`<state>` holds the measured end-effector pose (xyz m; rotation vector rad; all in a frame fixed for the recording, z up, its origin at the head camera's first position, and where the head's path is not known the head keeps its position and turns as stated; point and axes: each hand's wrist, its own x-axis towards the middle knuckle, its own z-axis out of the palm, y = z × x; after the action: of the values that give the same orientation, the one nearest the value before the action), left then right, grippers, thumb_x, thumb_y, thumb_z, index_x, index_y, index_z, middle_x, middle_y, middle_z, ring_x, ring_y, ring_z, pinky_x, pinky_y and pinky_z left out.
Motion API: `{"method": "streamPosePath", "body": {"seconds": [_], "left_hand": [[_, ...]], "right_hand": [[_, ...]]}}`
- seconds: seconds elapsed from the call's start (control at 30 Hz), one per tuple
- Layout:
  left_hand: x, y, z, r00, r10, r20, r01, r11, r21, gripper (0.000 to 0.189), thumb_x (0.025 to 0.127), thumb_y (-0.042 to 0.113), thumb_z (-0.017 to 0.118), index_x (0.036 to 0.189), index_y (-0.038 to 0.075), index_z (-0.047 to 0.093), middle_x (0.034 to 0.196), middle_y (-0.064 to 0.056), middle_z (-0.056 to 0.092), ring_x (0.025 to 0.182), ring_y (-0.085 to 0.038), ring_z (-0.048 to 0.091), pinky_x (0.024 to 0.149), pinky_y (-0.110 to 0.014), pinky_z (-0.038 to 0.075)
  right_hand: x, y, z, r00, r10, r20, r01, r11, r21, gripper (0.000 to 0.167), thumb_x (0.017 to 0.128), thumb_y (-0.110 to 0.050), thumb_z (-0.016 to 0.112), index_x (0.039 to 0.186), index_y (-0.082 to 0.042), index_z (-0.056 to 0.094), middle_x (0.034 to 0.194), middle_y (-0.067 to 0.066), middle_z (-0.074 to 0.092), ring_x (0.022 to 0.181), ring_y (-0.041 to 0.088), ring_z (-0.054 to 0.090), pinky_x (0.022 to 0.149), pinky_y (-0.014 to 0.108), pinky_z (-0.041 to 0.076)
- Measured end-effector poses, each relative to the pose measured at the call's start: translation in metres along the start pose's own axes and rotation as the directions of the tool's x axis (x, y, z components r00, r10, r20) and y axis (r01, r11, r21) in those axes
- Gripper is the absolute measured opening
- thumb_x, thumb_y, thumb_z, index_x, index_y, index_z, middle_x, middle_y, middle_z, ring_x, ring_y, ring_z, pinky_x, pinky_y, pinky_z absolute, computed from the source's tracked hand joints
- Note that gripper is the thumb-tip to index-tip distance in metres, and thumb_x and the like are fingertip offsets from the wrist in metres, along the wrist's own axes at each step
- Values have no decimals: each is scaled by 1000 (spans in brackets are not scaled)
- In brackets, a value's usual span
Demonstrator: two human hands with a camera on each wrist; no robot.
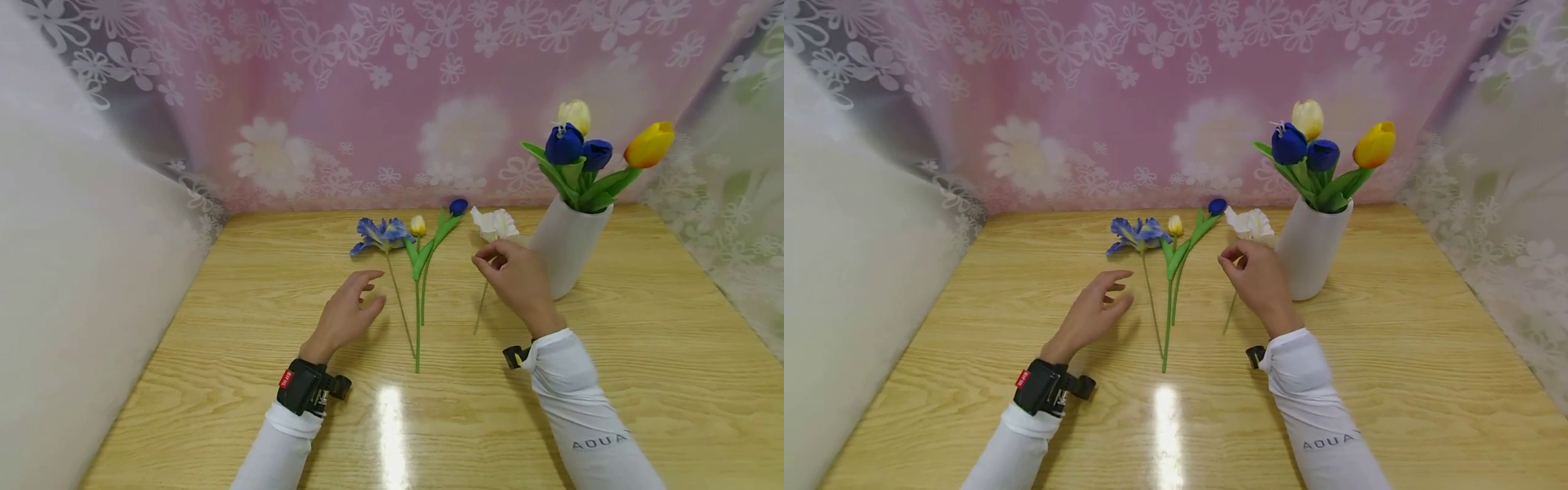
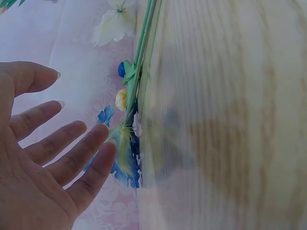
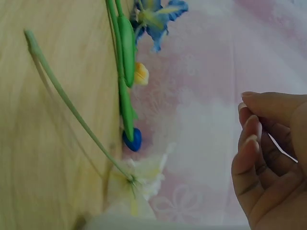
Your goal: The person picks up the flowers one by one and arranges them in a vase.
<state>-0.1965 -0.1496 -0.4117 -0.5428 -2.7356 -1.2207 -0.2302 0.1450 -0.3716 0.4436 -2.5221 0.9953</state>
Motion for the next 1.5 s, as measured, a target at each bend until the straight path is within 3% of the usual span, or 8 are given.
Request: {"method": "streamPosePath", "body": {"seconds": [0.3,0.6,0.87,0.97,1.17,1.27,1.4,1.5], "left_hand": [[-3,-2,-1,1000,-10,-1,10,1000,26,44,96,24,58,138,13,50,137,-7,48,116,-24,54,89,-40,48],[-6,-6,-3,1000,-18,-3,18,1000,14,43,97,23,57,137,11,51,136,-9,48,116,-26,54,88,-41,49],[-10,-11,-5,999,-40,3,40,999,16,42,97,24,57,137,11,52,136,-8,49,116,-28,54,90,-42,48],[-10,-11,-6,999,-40,3,40,999,18,43,97,24,57,137,9,52,136,-8,49,116,-28,54,90,-42,48],[-10,-12,-11,999,-41,12,40,998,49,42,97,24,58,136,10,52,135,-8,49,117,-26,53,87,-43,49],[-11,-12,-14,999,-44,9,43,997,56,41,97,22,58,136,11,53,135,-8,49,117,-25,53,86,-42,49],[-13,-12,-15,998,-62,15,61,997,43,42,97,23,57,136,10,53,136,-8,49,117,-26,52,88,-43,48],[-15,-12,-15,997,-74,21,73,996,45,42,97,24,57,137,9,52,136,-8,49,117,-26,52,88,-43,48]], "right_hand": [[-4,1,28,985,83,150,-88,996,22,11,90,-18,69,89,-6,69,77,4,66,68,18,59,59,33,46],[-1,-5,49,930,152,335,-181,982,58,24,96,-28,61,101,-7,71,91,4,68,77,18,61,67,36,51],[0,-8,66,868,142,475,-209,974,91,23,96,-20,60,106,-3,71,93,7,68,76,18,61,66,34,52],[2,-9,73,855,135,500,-204,975,85,22,96,-19,61,107,-3,71,93,5,68,75,17,61,65,33,52],[5,-13,84,855,127,502,-186,980,68,22,95,-19,62,106,-3,72,92,6,69,78,18,62,70,36,52],[6,-15,89,838,150,525,-201,979,41,24,95,-22,62,106,-3,72,92,6,69,79,18,62,72,36,51],[10,-19,94,807,192,559,-218,976,-21,24,96,-25,61,99,-4,73,81,2,67,66,15,56,62,31,47],[12,-24,95,799,216,561,-232,972,-44,26,95,-23,61,81,-4,71,62,-2,56,52,13,44,51,27,37]]}}
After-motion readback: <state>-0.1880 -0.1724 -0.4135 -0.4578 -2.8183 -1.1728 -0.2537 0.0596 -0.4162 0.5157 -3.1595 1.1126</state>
